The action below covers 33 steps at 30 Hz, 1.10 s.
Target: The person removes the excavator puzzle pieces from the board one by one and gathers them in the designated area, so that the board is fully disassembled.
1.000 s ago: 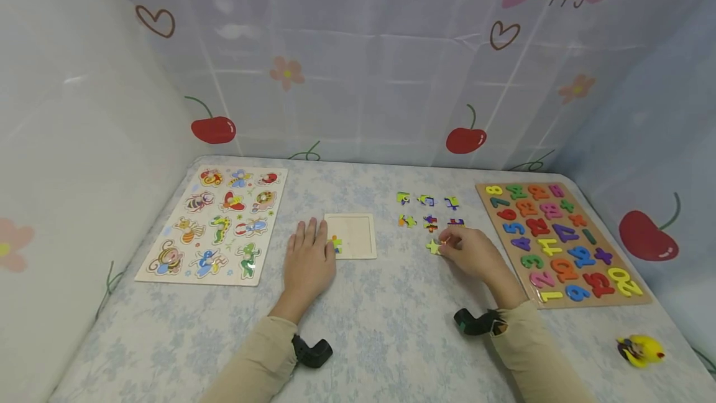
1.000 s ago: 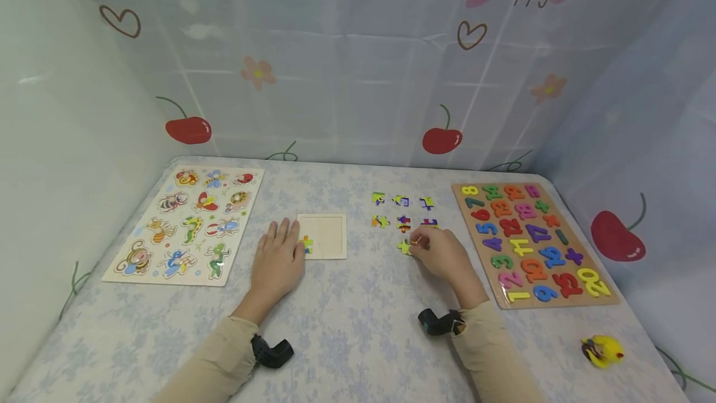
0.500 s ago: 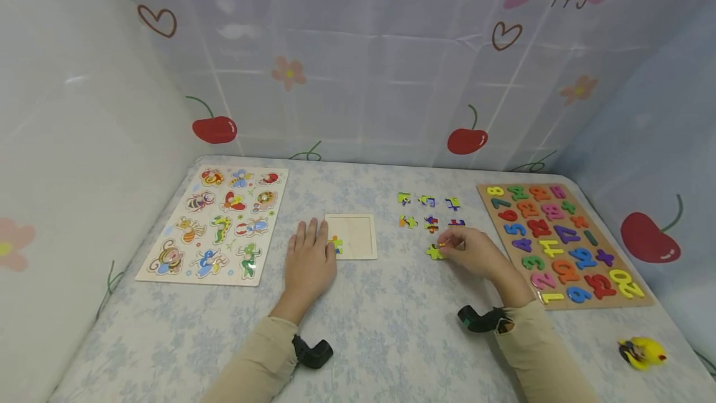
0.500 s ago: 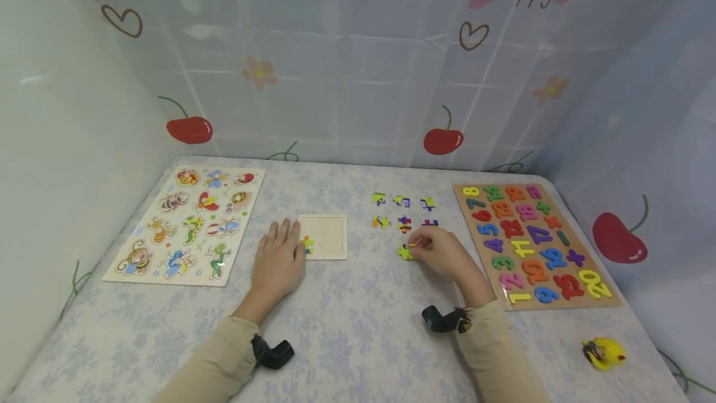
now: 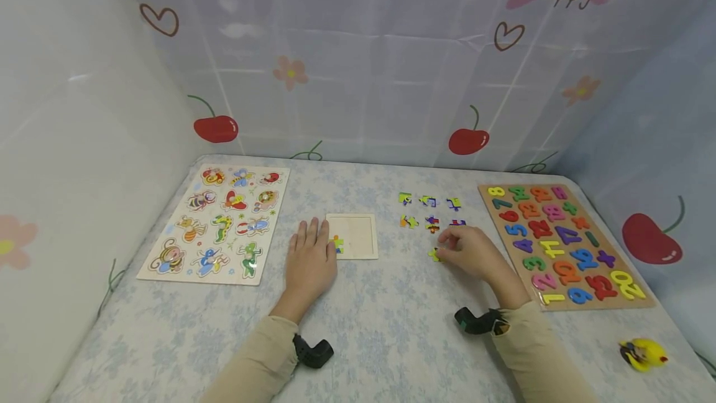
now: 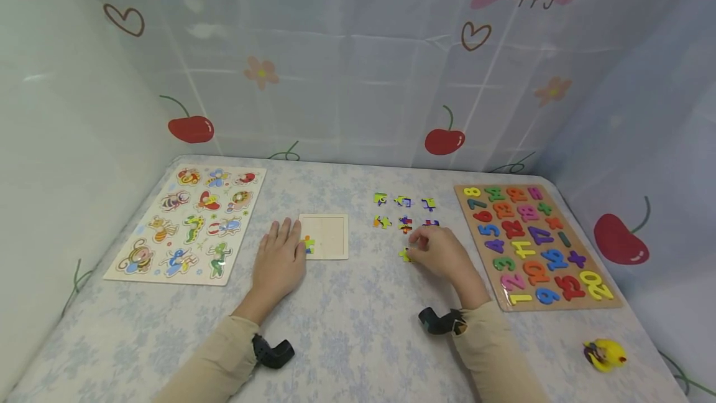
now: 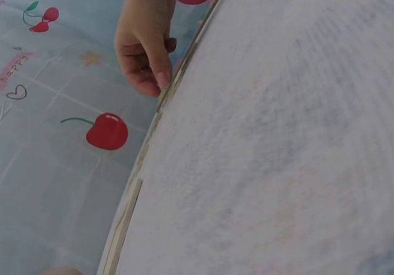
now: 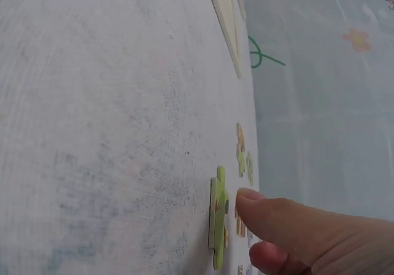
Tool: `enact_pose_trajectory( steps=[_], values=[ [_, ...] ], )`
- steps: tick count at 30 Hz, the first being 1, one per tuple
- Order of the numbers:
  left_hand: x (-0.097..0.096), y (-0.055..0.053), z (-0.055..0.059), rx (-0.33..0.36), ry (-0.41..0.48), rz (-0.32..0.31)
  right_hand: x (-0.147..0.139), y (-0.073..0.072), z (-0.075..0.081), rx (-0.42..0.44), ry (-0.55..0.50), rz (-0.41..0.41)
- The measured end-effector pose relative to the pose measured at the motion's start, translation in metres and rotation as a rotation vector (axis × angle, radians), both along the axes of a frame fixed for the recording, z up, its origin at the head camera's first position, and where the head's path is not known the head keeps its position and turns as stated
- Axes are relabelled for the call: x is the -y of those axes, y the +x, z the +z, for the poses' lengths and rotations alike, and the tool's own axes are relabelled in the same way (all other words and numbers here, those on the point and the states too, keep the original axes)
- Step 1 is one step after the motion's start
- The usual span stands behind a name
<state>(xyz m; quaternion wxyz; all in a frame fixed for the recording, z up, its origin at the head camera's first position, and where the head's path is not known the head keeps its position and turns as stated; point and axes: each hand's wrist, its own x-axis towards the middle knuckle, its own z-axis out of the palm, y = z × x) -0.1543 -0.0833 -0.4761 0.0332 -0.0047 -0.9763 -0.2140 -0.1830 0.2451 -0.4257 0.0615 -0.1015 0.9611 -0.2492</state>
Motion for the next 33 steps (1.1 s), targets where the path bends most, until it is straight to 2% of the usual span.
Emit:
enact_pose_trajectory(
  steps=[4, 8, 17, 27, 33],
  values=[
    [0.000, 0.000, 0.001, 0.000, -0.001, -0.001, 0.006, -0.001, 0.000, 0.008, -0.045, -0.014],
    [0.001, 0.000, 0.001, 0.027, 0.004, -0.003, 0.013, -0.003, -0.002, 0.008, -0.080, -0.017],
    [0.004, 0.002, 0.003, 0.036, 0.007, -0.037, 0.041, -0.009, -0.009, -0.001, -0.180, 0.031],
    [0.004, 0.003, 0.002, 0.029, -0.012, -0.039, 0.091, -0.022, -0.011, 0.036, -0.225, 0.097],
    [0.004, 0.003, 0.001, 0.022, -0.022, -0.033, 0.122, -0.027, -0.011, 0.045, -0.228, 0.194]
  ],
)
